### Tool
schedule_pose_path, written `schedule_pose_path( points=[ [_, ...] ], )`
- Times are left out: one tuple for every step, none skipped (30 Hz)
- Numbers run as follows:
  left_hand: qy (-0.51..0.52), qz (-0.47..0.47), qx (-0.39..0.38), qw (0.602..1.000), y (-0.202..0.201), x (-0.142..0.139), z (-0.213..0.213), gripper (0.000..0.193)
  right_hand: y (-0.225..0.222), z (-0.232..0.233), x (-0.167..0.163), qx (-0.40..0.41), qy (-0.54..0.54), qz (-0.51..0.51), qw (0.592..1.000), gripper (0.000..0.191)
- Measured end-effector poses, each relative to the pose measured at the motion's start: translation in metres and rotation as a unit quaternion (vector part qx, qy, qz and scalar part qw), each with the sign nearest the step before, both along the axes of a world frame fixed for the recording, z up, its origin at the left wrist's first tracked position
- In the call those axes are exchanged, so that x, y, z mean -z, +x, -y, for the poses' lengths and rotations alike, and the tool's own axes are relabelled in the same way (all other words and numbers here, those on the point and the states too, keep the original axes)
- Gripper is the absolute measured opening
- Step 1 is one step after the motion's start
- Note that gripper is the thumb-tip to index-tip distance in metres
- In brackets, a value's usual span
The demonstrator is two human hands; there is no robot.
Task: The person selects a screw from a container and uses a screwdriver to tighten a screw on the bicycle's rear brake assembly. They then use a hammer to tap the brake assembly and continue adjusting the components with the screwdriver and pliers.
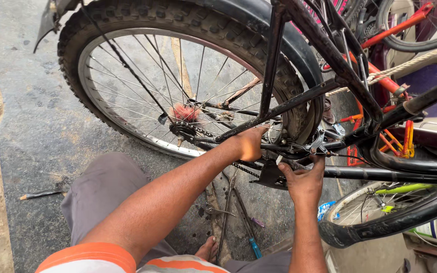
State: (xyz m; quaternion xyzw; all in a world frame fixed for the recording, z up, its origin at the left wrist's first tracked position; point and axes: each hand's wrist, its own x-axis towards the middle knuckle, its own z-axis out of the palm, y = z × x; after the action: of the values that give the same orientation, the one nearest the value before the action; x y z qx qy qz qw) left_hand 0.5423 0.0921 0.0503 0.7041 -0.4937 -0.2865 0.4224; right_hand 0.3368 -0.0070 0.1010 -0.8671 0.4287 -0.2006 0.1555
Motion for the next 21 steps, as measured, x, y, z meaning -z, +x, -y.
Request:
schedule_pose_path(
  points=[
    [-0.022,-0.004,-0.005,1.0,-0.002,0.001,-0.002,0.096,-0.002,0.001,0.0,0.007,0.001,-0.017,1.0,0.13],
    [0.003,-0.016,0.007,1.0,-0.004,0.002,-0.004,0.094,-0.003,0.003,0.002,-0.031,-0.019,0.007,0.999,0.129],
    [0.029,-0.028,0.018,0.999,-0.006,0.003,-0.006,0.094,-0.005,0.005,0.005,-0.07,-0.038,0.03,0.996,0.129],
    [0.058,-0.044,0.031,0.997,-0.01,0.004,-0.009,0.094,-0.008,0.006,0.01,-0.109,-0.053,0.048,0.991,0.128],
    [0.064,-0.02,0.037,0.997,-0.013,0.005,-0.01,0.092,-0.011,0.009,0.014,-0.131,-0.015,0.084,0.988,0.13],
    [0.068,0.01,0.04,0.997,-0.016,0.004,-0.011,0.089,-0.013,0.012,0.02,-0.156,0.02,0.125,0.98,0.133],
    [0.072,0.04,0.041,0.996,-0.017,0.003,-0.012,0.087,-0.014,0.016,0.025,-0.181,0.056,0.165,0.968,0.136],
    [0.115,0.198,0.127,0.965,-0.017,0.001,-0.012,0.062,-0.015,0.021,0.029,-0.185,0.072,0.161,0.967,0.134],
    [0.151,0.347,0.211,0.901,-0.018,-0.003,-0.012,0.04,-0.017,0.025,0.03,-0.186,0.089,0.156,0.966,0.133],
    [0.178,0.486,0.287,0.806,-0.018,-0.008,-0.014,0.028,-0.018,0.03,0.031,-0.188,0.105,0.151,0.965,0.131],
    [0.144,0.341,0.207,0.906,-0.018,-0.012,-0.019,0.034,-0.018,0.034,0.031,-0.175,0.14,0.126,0.966,0.127],
    [0.107,0.185,0.118,0.97,-0.018,-0.017,-0.025,0.046,-0.019,0.039,0.029,-0.164,0.173,0.104,0.965,0.122],
    [0.067,0.024,0.022,0.997,-0.018,-0.021,-0.034,0.06,-0.018,0.042,0.027,-0.155,0.209,0.082,0.962,0.117],
    [0.008,0.026,-0.012,1.0,-0.021,-0.022,-0.047,0.056,-0.018,0.046,0.025,-0.153,0.199,0.036,0.967,0.112],
    [-0.051,0.03,-0.048,0.997,-0.027,-0.022,-0.062,0.053,-0.016,0.049,0.024,-0.152,0.189,-0.01,0.97,0.106],
    [-0.109,0.035,-0.086,0.99,-0.034,-0.019,-0.078,0.05,-0.014,0.052,0.024,-0.153,0.178,-0.055,0.97,0.101],
    [-0.187,0.136,-0.139,0.963,-0.044,-0.013,-0.094,0.045,-0.011,0.054,0.024,-0.177,0.138,-0.062,0.973,0.099],
    [-0.263,0.235,-0.186,0.917,-0.055,-0.003,-0.11,0.041,-0.008,0.055,0.026,-0.2,0.096,-0.067,0.973,0.097],
    [-0.251,0.248,-0.133,0.926,-0.067,0.01,-0.129,0.036,-0.004,0.056,0.027,-0.222,0.053,-0.072,0.971,0.095],
    [-0.238,0.259,-0.082,0.932,-0.079,0.026,-0.149,0.031,-0.001,0.058,0.028,-0.191,0.042,-0.105,0.975,0.094],
    [-0.179,0.26,-0.069,0.946,-0.088,0.042,-0.161,0.031,0.003,0.059,0.029,-0.161,0.035,-0.138,0.977,0.093]
  ],
)
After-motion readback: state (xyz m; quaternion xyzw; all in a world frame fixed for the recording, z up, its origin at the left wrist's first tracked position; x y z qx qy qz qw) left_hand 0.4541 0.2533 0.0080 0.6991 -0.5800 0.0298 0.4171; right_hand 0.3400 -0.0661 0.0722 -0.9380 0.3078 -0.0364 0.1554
